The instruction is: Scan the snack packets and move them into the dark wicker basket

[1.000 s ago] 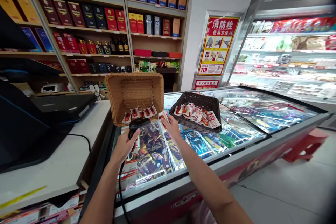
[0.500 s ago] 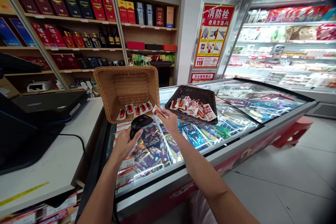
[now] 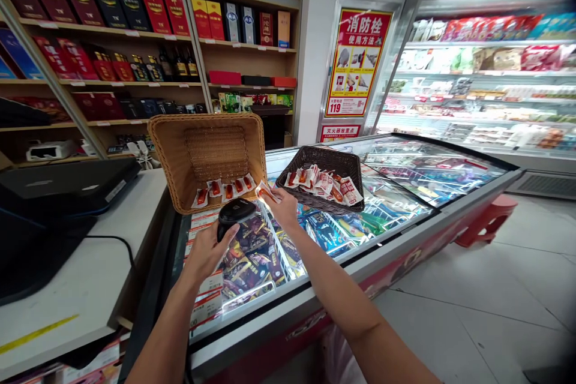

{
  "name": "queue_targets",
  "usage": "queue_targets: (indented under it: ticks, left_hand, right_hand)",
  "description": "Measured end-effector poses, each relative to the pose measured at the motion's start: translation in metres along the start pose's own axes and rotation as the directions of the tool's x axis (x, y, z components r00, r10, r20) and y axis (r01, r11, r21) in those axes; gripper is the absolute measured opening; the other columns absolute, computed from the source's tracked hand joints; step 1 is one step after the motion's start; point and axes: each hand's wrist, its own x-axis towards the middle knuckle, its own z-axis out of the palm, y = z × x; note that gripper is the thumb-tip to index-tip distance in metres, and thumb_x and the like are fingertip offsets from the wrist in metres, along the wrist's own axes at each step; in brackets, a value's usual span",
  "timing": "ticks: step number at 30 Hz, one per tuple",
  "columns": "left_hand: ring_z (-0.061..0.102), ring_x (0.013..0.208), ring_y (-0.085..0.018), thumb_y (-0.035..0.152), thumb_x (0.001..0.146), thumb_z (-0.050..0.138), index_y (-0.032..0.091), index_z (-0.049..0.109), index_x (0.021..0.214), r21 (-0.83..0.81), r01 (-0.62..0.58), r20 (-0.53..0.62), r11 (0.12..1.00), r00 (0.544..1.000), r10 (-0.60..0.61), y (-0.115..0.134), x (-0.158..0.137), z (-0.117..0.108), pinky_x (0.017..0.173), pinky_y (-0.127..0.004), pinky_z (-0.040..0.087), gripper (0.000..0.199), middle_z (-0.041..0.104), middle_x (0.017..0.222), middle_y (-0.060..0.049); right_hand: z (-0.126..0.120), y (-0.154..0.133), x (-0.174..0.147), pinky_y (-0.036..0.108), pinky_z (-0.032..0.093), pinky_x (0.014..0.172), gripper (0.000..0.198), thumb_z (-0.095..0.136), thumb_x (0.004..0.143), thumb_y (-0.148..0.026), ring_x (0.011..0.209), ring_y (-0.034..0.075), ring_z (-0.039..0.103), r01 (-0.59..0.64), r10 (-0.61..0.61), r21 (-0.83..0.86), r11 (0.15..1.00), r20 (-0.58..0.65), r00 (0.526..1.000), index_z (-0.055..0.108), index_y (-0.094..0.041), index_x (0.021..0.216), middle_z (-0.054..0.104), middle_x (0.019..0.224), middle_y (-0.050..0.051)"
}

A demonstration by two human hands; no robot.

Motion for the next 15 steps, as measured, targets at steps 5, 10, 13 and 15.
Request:
queue_targets:
  ticks: [5,10,13,15]
  left_hand:
    - [0.056,0.053,-0.024,0.075,0.084,0.037,0.026,0.046,0.074,0.018,0.008,-0.024,1.000,1.000,-0.008,-0.006,0.003,0.002,0.058,-0.033,0.037,0.051,0.056,0.049,-0.001]
    - [0.058,0.049,-0.022,0.074,0.084,0.041,0.025,0.048,0.073,-0.084,0.054,-0.081,0.995,0.995,-0.061,-0.008,0.003,0.000,0.056,-0.032,0.040,0.051,0.056,0.047,0.000]
    - [0.058,0.047,-0.020,0.071,0.086,0.046,0.024,0.048,0.069,-0.210,0.119,-0.220,0.970,0.961,-0.166,-0.011,0.001,-0.006,0.054,-0.030,0.043,0.050,0.057,0.047,0.000]
    - [0.058,0.046,-0.020,0.070,0.087,0.047,0.023,0.050,0.070,-0.304,0.170,-0.355,0.937,0.893,-0.277,-0.017,0.001,-0.011,0.051,-0.030,0.044,0.050,0.057,0.047,0.000]
  right_hand:
    - [-0.007,0.002,0.007,0.032,0.051,0.088,0.037,0.071,0.081,-0.041,0.091,0.022,0.071,-0.028,0.021,-0.063,0.998,-0.122,0.992,0.067,-0.021,0.112,0.077,0.095,0.004]
    - [-0.014,-0.005,0.043,0.036,0.048,0.095,0.038,0.051,0.092,-0.026,0.110,0.024,0.062,0.143,-0.238,-0.276,0.950,-0.349,0.906,0.055,-0.015,0.128,0.065,0.121,0.015]
    - [-0.016,-0.012,0.065,0.040,0.045,0.096,0.039,0.048,0.093,-0.021,0.114,0.028,0.057,0.139,-0.318,-0.480,0.866,-0.315,0.894,0.053,-0.010,0.130,0.059,0.125,0.020]
    - [-0.013,-0.018,0.070,0.044,0.043,0.095,0.036,0.050,0.093,-0.021,0.111,0.030,0.055,0.125,-0.343,-0.615,0.779,-0.250,0.905,0.057,-0.009,0.126,0.061,0.119,0.020]
